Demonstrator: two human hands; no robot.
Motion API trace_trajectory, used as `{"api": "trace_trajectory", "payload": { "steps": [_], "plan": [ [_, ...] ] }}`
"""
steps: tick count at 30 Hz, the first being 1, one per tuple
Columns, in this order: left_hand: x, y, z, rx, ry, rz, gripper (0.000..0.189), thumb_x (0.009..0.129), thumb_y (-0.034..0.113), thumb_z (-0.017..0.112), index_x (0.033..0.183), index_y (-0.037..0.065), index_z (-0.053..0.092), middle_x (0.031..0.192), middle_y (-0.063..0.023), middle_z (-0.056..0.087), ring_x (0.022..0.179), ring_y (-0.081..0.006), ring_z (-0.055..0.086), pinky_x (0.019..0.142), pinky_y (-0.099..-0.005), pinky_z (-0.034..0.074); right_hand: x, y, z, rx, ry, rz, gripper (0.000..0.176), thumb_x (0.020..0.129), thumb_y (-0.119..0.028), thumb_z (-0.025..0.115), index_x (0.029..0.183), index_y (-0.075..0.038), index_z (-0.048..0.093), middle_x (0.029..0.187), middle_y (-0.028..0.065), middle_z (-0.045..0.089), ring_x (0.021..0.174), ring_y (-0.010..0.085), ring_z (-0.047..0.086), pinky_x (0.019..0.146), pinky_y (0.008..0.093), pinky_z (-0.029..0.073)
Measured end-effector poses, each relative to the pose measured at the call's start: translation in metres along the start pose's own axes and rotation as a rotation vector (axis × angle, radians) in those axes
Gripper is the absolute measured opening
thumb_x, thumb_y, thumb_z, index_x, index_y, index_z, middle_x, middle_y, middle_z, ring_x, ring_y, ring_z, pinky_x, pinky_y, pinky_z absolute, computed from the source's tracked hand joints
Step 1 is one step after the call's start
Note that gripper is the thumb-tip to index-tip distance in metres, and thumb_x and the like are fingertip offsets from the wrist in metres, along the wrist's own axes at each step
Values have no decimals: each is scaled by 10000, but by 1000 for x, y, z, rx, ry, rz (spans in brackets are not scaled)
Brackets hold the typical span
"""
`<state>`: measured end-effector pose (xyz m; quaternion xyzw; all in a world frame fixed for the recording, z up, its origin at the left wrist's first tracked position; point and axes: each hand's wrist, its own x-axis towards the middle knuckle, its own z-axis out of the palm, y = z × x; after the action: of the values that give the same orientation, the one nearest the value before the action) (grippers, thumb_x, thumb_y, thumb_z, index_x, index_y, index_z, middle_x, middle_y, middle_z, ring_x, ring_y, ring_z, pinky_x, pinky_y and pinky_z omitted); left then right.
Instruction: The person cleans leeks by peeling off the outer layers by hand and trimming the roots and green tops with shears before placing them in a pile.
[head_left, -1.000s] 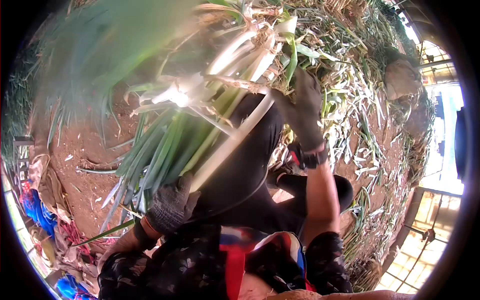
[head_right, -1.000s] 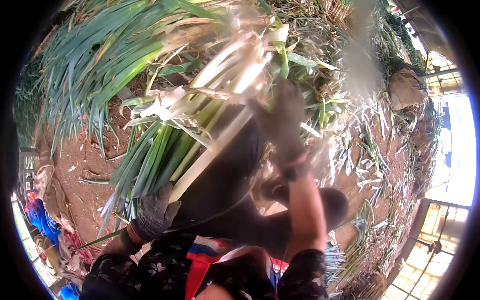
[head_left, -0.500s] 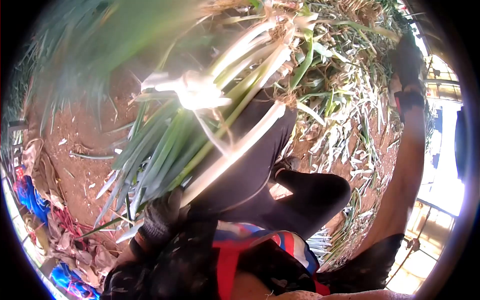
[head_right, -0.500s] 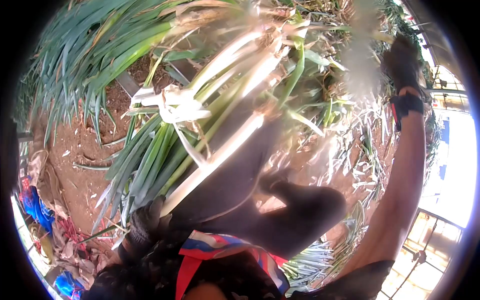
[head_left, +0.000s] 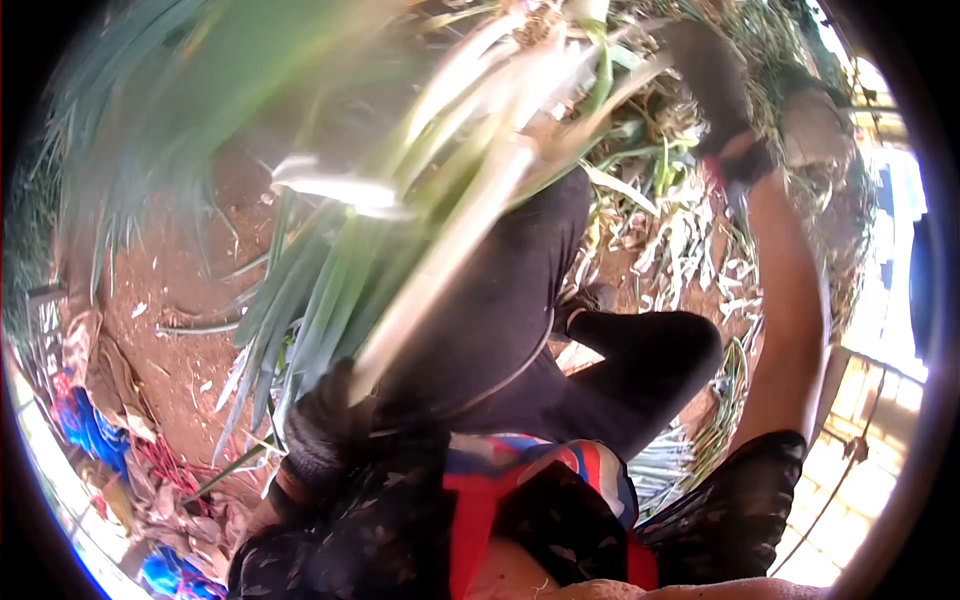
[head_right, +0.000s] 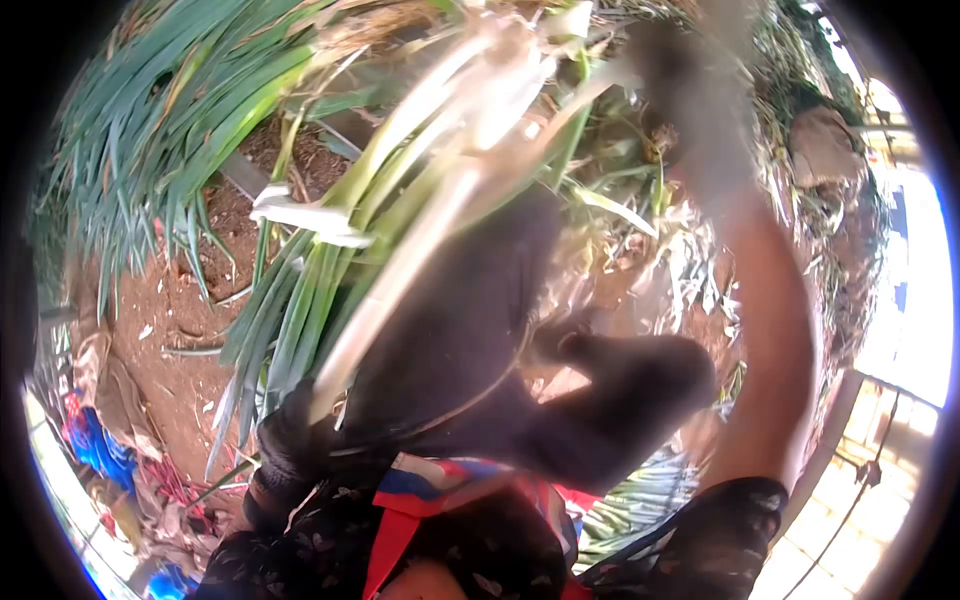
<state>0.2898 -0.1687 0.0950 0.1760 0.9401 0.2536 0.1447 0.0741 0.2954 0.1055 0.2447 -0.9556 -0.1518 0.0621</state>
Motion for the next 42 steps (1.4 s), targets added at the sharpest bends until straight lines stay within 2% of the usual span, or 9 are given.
{"api": "trace_trajectory", "payload": {
  "steps": [5,12,14,15,21,32,36,40,42],
  "plan": [
    [3,-5,-23,-13,64,82,420,857,97,608,1240,-26,489,901,-246,645,764,-421,657,638,-473,526,-82,109,-26,-112,-77,356,485,785,-153,671,1208,5,497,1183,167,515,1078,315,490,955,431,413],
    [36,28,-20,-52,-53,292,412,858,94,613,1236,-21,497,747,-227,627,643,-413,620,560,-489,482,-155,-27,-81,15,393,257,763,731,-47,688,1428,7,381,1447,185,426,1365,348,390,1138,427,346],
    [47,46,-24,-22,-149,381,415,850,161,661,1201,-23,536,779,-232,628,614,-416,595,558,-499,460,-157,-86,-89,134,354,253,634,736,-102,667,1317,4,435,1315,163,472,1249,332,448,1055,421,383],
    [51,33,-16,291,-77,810,443,835,219,705,1185,-16,569,807,-236,627,615,-417,590,573,-505,463,-158,-115,-90,197,315,254,573,738,-129,656,1261,2,462,1249,152,495,1191,324,476,1014,419,402],
    [63,48,-34,286,-246,590,490,772,240,735,1156,-25,587,829,-189,638,717,-377,615,678,-463,496,-204,-213,-130,492,-22,376,339,753,-294,592,929,-6,624,853,85,633,845,276,647,766,403,514],
    [108,134,27,79,-234,861,563,753,293,746,1191,-16,575,843,-167,660,742,-327,638,714,-440,505,-538,-335,-154,-254,792,1695,119,775,-117,795,851,-87,709,731,58,693,632,152,653,538,282,530],
    [113,155,58,93,-289,904,596,748,315,749,1209,-14,565,864,-170,666,752,-324,643,723,-437,508,-632,-469,-216,-895,-336,2389,191,805,-239,760,709,-94,681,675,66,648,564,160,629,537,272,506],
    [124,164,76,127,-291,902,629,743,337,752,1227,-12,555,885,-172,673,763,-321,647,733,-434,512,-680,-602,-245,-1057,354,2784,371,732,-382,744,837,-29,703,683,164,665,666,302,654,648,401,501],
    [135,161,82,146,-273,888,645,741,348,754,1236,-11,550,896,-173,676,768,-320,650,738,-433,514,-699,-663,-247,-878,61,3157,505,762,-478,674,924,-2,713,875,224,703,873,391,678,762,449,516]
  ]
}}
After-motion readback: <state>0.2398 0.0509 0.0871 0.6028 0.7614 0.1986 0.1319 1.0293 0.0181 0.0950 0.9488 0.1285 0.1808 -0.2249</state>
